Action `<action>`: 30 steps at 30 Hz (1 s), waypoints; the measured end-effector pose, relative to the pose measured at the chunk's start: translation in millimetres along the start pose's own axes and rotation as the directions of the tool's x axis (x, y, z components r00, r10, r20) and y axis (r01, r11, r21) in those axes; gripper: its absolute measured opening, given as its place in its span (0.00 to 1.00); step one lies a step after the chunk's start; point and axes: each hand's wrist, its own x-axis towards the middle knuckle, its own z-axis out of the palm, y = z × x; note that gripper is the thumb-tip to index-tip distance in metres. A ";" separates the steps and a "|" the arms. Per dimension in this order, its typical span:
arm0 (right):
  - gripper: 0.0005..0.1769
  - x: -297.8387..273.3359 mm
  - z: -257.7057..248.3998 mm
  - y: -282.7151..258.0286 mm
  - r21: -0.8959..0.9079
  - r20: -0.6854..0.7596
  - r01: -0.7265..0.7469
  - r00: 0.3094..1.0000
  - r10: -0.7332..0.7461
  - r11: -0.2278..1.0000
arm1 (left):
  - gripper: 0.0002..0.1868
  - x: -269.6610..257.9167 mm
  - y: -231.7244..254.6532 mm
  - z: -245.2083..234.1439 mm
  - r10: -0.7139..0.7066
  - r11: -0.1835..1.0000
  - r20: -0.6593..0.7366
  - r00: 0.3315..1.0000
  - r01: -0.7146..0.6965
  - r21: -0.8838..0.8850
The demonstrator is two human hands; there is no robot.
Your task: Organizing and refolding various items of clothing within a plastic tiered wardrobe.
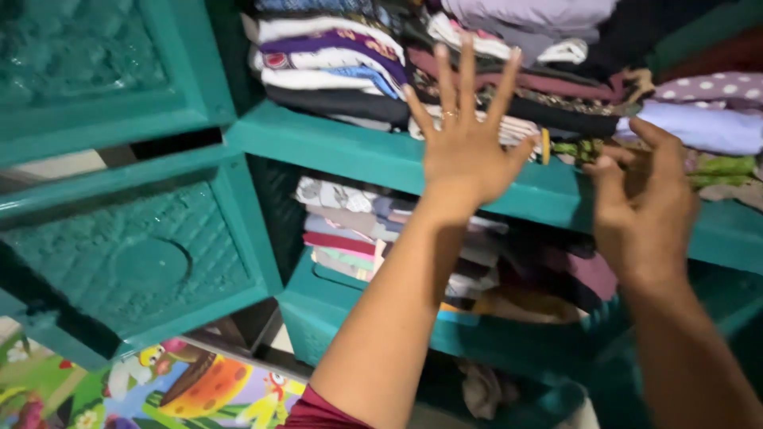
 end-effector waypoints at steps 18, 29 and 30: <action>0.23 3.4 19.9 -10.7 -0.122 -0.133 -0.019 0.991 0.003 0.992 | 0.42 118.8 -54.0 35.9 0.293 0.940 -0.428 0.855 -0.340 -0.037; 0.44 130.8 62.0 -32.8 -0.460 0.271 0.668 0.733 -0.624 0.585 | 0.29 118.5 -73.5 40.6 0.148 0.852 -0.698 0.700 -0.448 -0.269; 0.44 142.3 63.0 -25.1 -0.456 0.268 0.675 0.726 -0.633 0.581 | 0.29 119.5 -76.0 40.5 0.147 0.856 -0.704 0.695 -0.446 -0.261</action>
